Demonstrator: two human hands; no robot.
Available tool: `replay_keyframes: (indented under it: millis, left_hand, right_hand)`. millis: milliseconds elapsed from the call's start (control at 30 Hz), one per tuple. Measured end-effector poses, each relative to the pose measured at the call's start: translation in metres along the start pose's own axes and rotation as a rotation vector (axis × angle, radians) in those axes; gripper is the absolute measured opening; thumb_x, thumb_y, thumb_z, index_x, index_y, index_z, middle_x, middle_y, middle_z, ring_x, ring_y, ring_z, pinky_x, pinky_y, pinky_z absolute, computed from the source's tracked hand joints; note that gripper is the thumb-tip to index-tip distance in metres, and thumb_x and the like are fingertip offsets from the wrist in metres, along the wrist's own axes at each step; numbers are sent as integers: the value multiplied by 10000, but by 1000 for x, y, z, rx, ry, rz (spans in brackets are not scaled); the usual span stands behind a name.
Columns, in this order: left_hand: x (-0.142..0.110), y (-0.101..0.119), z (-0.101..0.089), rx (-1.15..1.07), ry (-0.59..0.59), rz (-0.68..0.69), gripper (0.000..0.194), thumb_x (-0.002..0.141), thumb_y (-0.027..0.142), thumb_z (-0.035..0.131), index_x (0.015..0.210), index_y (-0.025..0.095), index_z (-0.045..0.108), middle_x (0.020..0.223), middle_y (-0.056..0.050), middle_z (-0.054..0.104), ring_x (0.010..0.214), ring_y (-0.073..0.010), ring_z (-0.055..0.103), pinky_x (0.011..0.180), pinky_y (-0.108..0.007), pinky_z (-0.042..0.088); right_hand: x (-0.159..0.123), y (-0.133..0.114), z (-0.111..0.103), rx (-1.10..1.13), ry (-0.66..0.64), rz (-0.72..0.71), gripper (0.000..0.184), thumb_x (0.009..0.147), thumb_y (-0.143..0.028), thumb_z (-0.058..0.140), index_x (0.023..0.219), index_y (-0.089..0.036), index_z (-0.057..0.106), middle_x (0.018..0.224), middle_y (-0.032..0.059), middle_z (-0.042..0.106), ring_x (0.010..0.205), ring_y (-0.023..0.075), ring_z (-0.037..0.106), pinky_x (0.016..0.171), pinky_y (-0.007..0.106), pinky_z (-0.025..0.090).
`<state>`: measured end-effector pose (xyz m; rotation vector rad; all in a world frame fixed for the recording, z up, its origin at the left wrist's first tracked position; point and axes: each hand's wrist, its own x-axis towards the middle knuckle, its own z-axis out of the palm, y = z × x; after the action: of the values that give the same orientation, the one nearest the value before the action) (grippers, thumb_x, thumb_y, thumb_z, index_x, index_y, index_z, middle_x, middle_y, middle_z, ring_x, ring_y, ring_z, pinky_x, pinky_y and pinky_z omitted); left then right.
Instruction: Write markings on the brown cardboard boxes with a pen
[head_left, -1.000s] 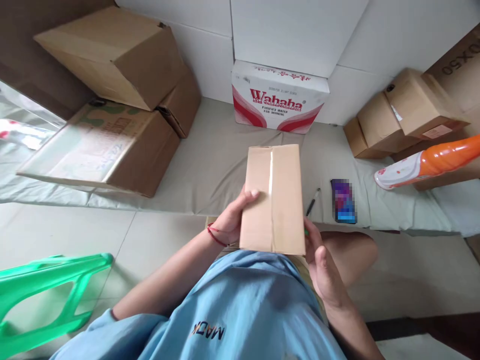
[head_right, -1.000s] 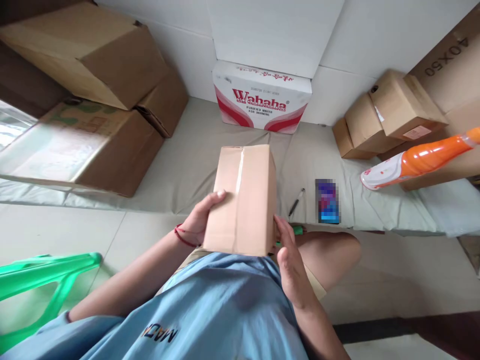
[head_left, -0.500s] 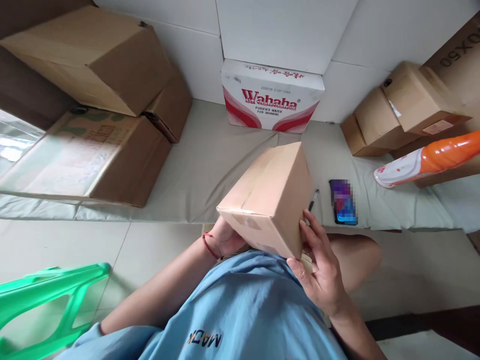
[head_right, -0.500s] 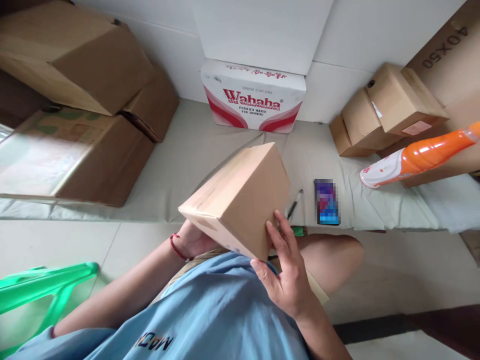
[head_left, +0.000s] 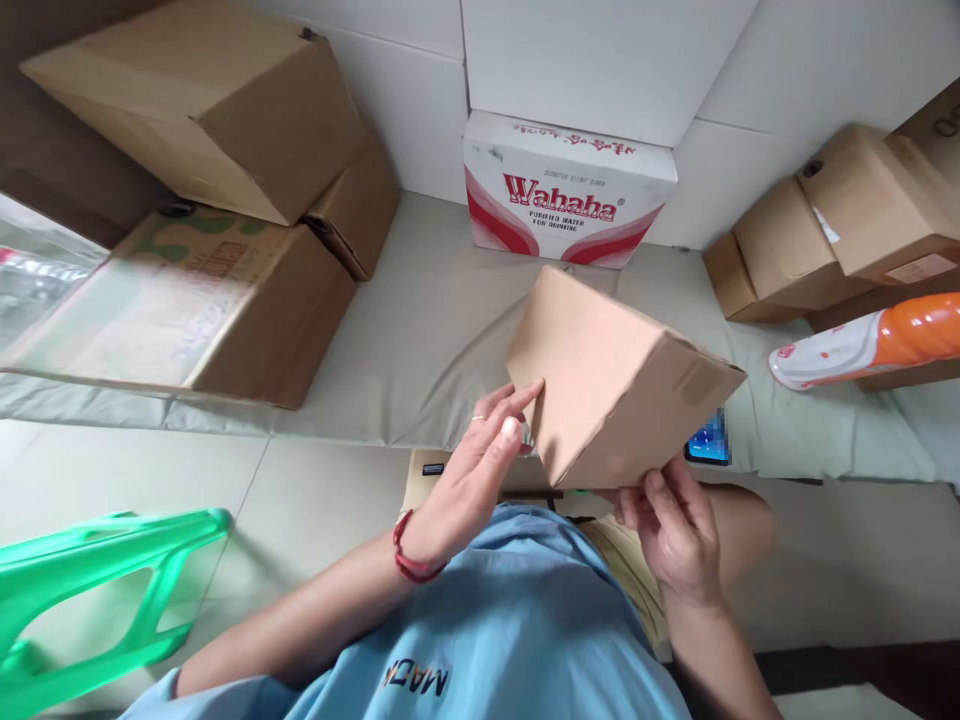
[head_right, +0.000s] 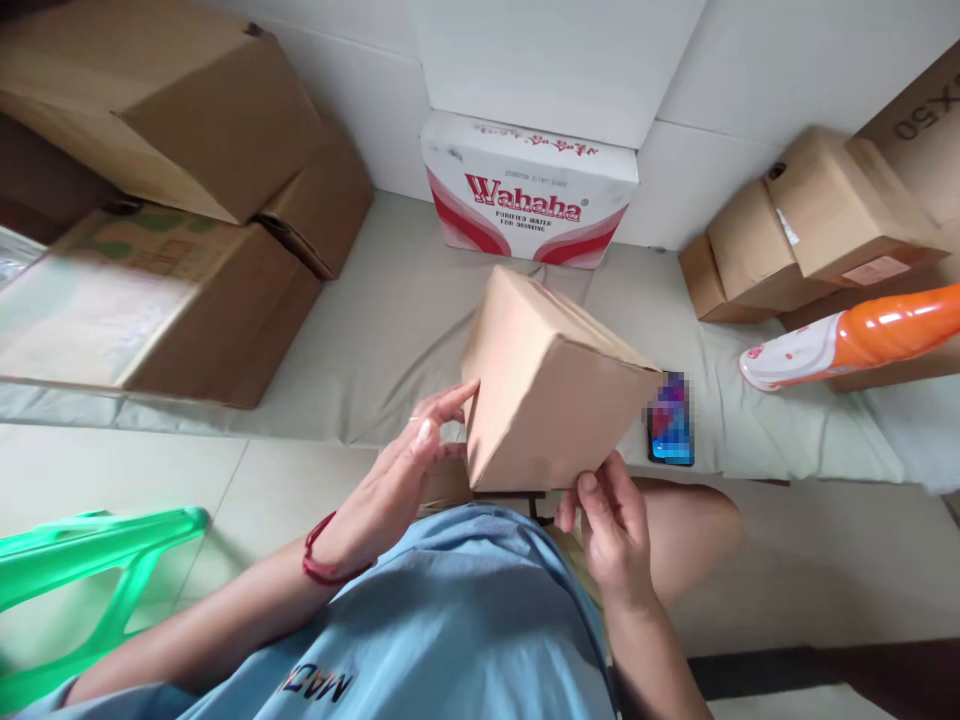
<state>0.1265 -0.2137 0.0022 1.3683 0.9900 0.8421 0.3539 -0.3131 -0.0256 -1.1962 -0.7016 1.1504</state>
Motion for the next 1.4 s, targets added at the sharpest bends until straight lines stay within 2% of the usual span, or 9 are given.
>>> replay_keyframes:
  millis: [100,367,500,600,733,900,1100,1267,1400]
  left_hand:
    - [-5,5,-1,288,30,150,565,1131,603,456,1585,311,623,1507,-145,563,1413,-313,514,1195,-526,490]
    - [-1,2,0,448,-81,265,542,1071,443,645,1581,278,565,1444,-149,630,1347,-309,571,1164,-522,516]
    - [30,-34,-3,226,151,176,552,1012,469,694,1517,296,555,1537,-134,588,1448,-321,549,1166,-518,529]
    - [69,-70,-8,59,385,-13,761,866,446,797,1552,269,520,1652,-162,491,1568,-368,445,1211,-544,481]
    - [103,-94,-15,-324,189,-142,751,781,448,817,1479,231,646,1552,-155,637,1506,-378,550,1274,-543,414]
    - [97,-91,-11,-314,14,-93,382,774,429,854,1106,241,845,1567,-121,663,1559,-386,507,1281,-516,407]
    - [107,-95,-1,-281,136,-103,486,834,368,737,1305,259,690,1615,-118,595,1531,-334,537,1239,-517,455]
    - [159,-91,-2,-257,174,-112,527,856,296,725,1375,237,650,1649,-129,563,1557,-298,501,1282,-465,404]
    - [202,-84,10,-263,151,-183,431,943,319,674,1361,214,690,1651,-139,572,1559,-303,496,1282,-477,398]
  right_hand:
    - [6,9,10,138,45,168,250,948,-476,839,996,-259,725,585,-104,410,434,52,358,436,194,391]
    - [15,27,10,324,246,432,512,659,-409,1050,885,-210,636,758,-96,574,473,0,357,433,148,368]
    - [20,26,4,344,247,415,494,676,-400,1030,847,-211,606,703,-106,496,446,2,305,385,142,287]
    - [23,25,1,357,219,407,474,683,-394,1012,835,-215,601,710,-98,511,446,2,316,396,143,290]
    - [27,25,-3,303,243,354,466,668,-407,995,940,-237,657,736,-76,608,452,7,336,416,149,281]
    - [34,23,-12,8,370,176,709,777,-499,940,1389,-332,624,1000,26,818,471,30,396,439,172,288]
    - [44,27,-26,-152,319,168,703,730,-575,940,1302,-225,731,1099,116,821,550,61,482,474,216,381]
    - [71,15,-44,-239,497,-7,625,715,-573,931,1203,-227,749,1179,73,751,659,70,565,483,185,427]
    - [101,-7,-53,-294,611,-104,709,747,-763,842,1198,-228,722,1064,31,701,694,93,621,464,173,460]
